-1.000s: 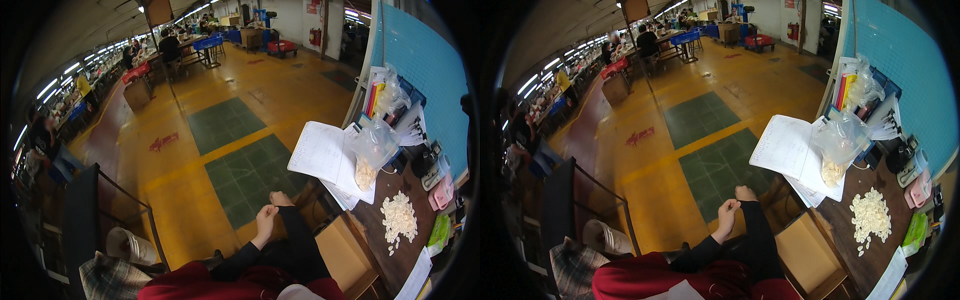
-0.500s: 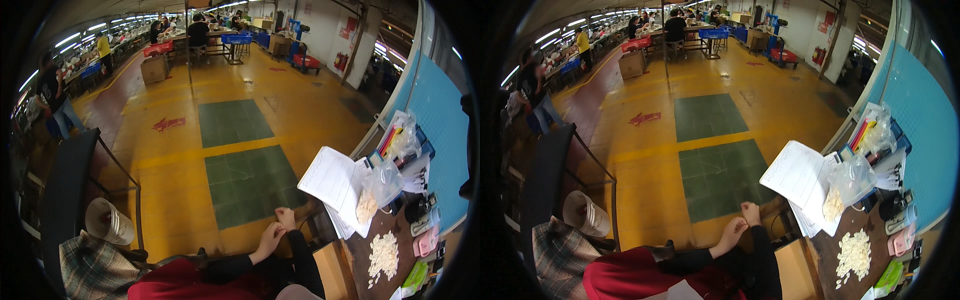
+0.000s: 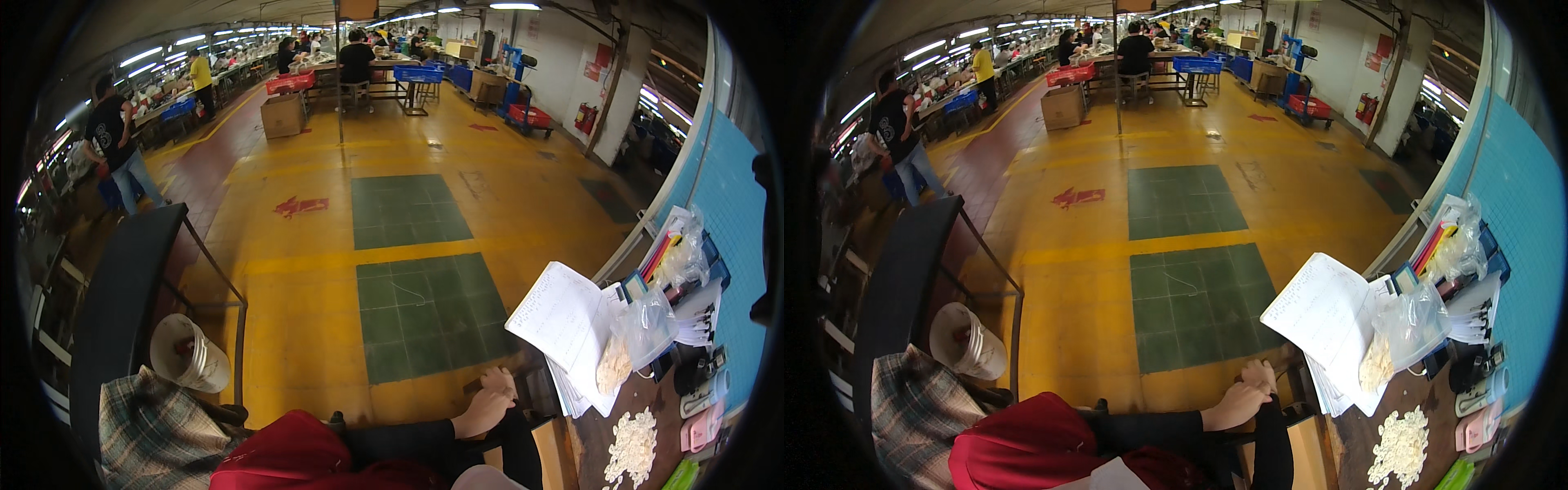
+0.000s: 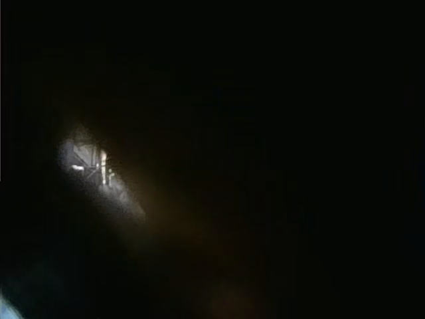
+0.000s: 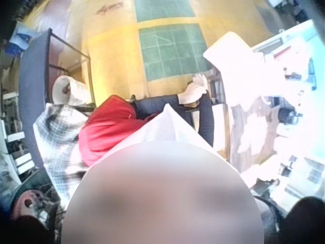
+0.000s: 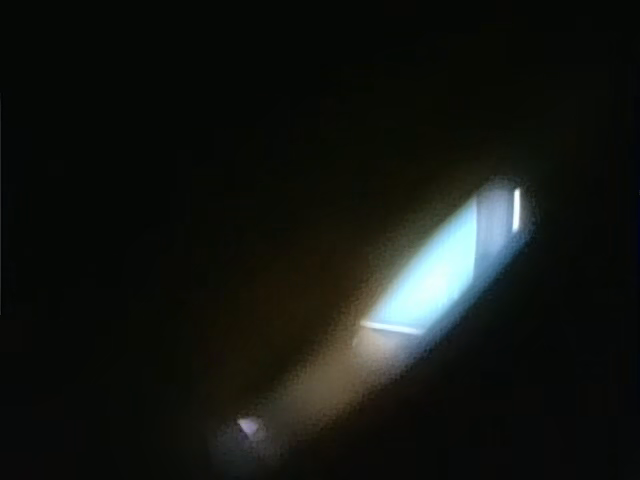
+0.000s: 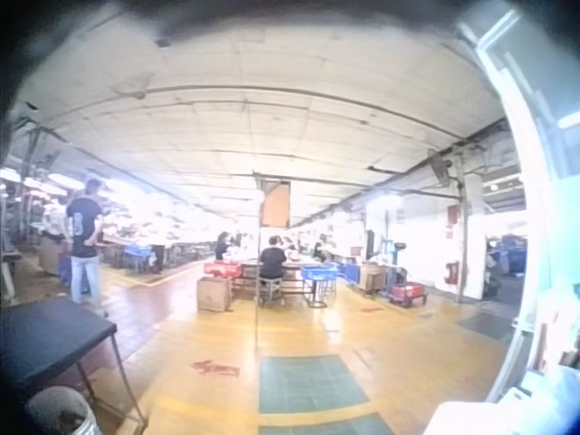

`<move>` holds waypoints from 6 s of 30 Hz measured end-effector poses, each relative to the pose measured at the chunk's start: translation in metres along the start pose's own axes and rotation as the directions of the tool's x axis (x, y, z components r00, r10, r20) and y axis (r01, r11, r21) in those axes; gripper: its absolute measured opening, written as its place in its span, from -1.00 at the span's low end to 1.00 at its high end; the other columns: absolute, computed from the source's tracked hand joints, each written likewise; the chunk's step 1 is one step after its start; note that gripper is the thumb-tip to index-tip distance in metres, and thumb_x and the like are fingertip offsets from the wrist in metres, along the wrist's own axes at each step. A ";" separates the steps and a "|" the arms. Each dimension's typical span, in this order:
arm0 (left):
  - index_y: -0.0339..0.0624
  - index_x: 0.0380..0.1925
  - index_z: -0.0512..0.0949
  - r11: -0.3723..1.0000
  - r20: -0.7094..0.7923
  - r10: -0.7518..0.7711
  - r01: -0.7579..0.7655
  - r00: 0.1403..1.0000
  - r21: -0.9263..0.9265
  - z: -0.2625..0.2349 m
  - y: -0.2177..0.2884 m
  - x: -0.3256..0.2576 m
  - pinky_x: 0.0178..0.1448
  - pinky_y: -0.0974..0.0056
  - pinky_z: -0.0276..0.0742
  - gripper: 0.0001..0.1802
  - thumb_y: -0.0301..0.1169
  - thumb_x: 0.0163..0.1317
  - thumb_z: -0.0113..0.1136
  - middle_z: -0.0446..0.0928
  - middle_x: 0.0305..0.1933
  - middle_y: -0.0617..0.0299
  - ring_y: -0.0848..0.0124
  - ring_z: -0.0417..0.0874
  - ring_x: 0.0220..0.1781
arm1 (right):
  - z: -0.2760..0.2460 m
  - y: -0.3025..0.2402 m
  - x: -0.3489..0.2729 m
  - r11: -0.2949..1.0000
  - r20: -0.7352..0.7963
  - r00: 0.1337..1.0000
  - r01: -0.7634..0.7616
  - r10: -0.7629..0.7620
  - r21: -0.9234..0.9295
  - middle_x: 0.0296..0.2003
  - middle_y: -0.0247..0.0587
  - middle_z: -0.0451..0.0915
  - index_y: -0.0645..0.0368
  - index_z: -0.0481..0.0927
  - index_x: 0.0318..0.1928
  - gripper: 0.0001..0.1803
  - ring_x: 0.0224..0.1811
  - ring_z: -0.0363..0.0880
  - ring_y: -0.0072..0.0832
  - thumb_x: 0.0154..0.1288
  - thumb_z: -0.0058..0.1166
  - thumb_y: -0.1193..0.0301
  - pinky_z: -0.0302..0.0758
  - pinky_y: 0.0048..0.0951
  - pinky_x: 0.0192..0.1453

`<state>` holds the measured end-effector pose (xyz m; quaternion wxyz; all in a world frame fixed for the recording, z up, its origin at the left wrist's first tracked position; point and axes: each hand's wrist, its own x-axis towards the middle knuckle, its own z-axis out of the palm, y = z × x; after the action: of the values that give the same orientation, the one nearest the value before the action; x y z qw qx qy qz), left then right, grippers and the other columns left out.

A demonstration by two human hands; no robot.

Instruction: The person empties a plastic bag of small white plastic components onto a table, then uses both hands to gather and transfer them into a cardboard box. The person repeatedly scoops and places the components into the box.

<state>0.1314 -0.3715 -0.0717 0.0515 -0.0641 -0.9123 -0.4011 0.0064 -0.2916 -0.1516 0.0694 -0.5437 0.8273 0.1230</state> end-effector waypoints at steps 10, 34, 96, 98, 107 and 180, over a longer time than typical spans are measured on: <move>-0.15 -0.12 0.58 0.789 -0.244 -0.614 0.587 0.750 -0.181 -0.035 -0.154 0.030 0.08 -0.12 0.59 -0.80 -0.27 0.48 0.10 0.72 -0.10 -0.07 -0.09 0.72 0.03 | -0.058 -0.045 -0.060 0.469 -0.067 0.811 -0.266 0.581 0.842 -0.07 0.17 0.75 0.27 0.75 -0.02 -0.75 -0.02 0.79 -0.07 0.38 0.26 0.39 0.66 -0.15 0.05; -0.01 -0.09 0.76 0.958 0.440 -0.217 0.104 0.872 0.268 0.056 -0.202 0.040 0.05 0.01 0.67 -0.64 -0.13 0.19 0.29 0.77 -0.05 0.09 0.08 0.78 0.08 | -0.141 -0.114 -0.055 0.415 -0.094 0.675 -0.332 0.731 0.847 -0.07 0.08 0.70 0.22 0.65 -0.03 -0.75 -0.02 0.70 0.10 0.33 0.29 0.42 0.63 -0.02 0.07; -0.02 0.21 0.67 0.504 0.493 0.814 -0.797 0.308 -0.334 0.066 0.205 0.073 0.64 -0.17 0.23 -0.60 -0.51 0.39 0.19 0.57 0.43 0.35 0.30 0.44 0.57 | -0.135 -0.132 -0.410 0.315 -0.242 0.203 -0.625 0.949 0.714 0.38 -0.02 0.56 0.19 0.65 0.28 -0.43 0.44 0.52 -0.10 0.23 0.37 0.41 0.42 -0.03 0.52; -0.05 0.24 0.64 0.493 0.486 0.818 -0.810 0.307 -0.318 0.067 0.205 0.073 0.65 -0.20 0.19 -0.51 -0.63 0.34 0.11 0.56 0.43 0.32 0.30 0.41 0.60 | -0.132 -0.123 -0.399 0.303 -0.229 0.201 -0.713 0.952 0.632 0.42 -0.12 0.52 0.09 0.63 0.32 -0.40 0.47 0.50 -0.20 0.24 0.38 0.37 0.42 -0.09 0.53; -0.10 0.22 0.66 0.544 0.485 0.791 -0.791 0.373 -0.280 0.063 0.198 0.057 0.54 0.00 0.45 -0.52 -0.62 0.30 0.11 0.54 0.48 0.32 0.29 0.51 0.53 | -0.131 -0.147 -0.398 0.285 -0.150 0.244 -0.762 0.958 0.581 0.39 -0.22 0.57 0.01 0.66 0.31 -0.40 0.45 0.53 -0.30 0.23 0.40 0.32 0.40 -0.11 0.54; -0.01 0.34 0.59 0.621 0.541 0.757 -0.661 0.367 -0.421 0.045 0.193 0.076 0.66 -0.16 0.18 -0.48 -0.27 0.39 0.30 0.48 0.51 0.28 0.21 0.44 0.57 | -0.132 -0.104 -0.400 0.392 -0.256 0.302 -0.603 0.918 0.694 0.42 -0.08 0.53 0.16 0.65 0.28 -0.44 0.46 0.51 -0.11 0.27 0.35 0.33 0.39 -0.03 0.55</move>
<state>0.0850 -0.2035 0.0488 -0.1202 -0.5942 -0.7162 -0.3456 0.2642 -0.0150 0.0613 -0.1423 -0.0320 0.9577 -0.2482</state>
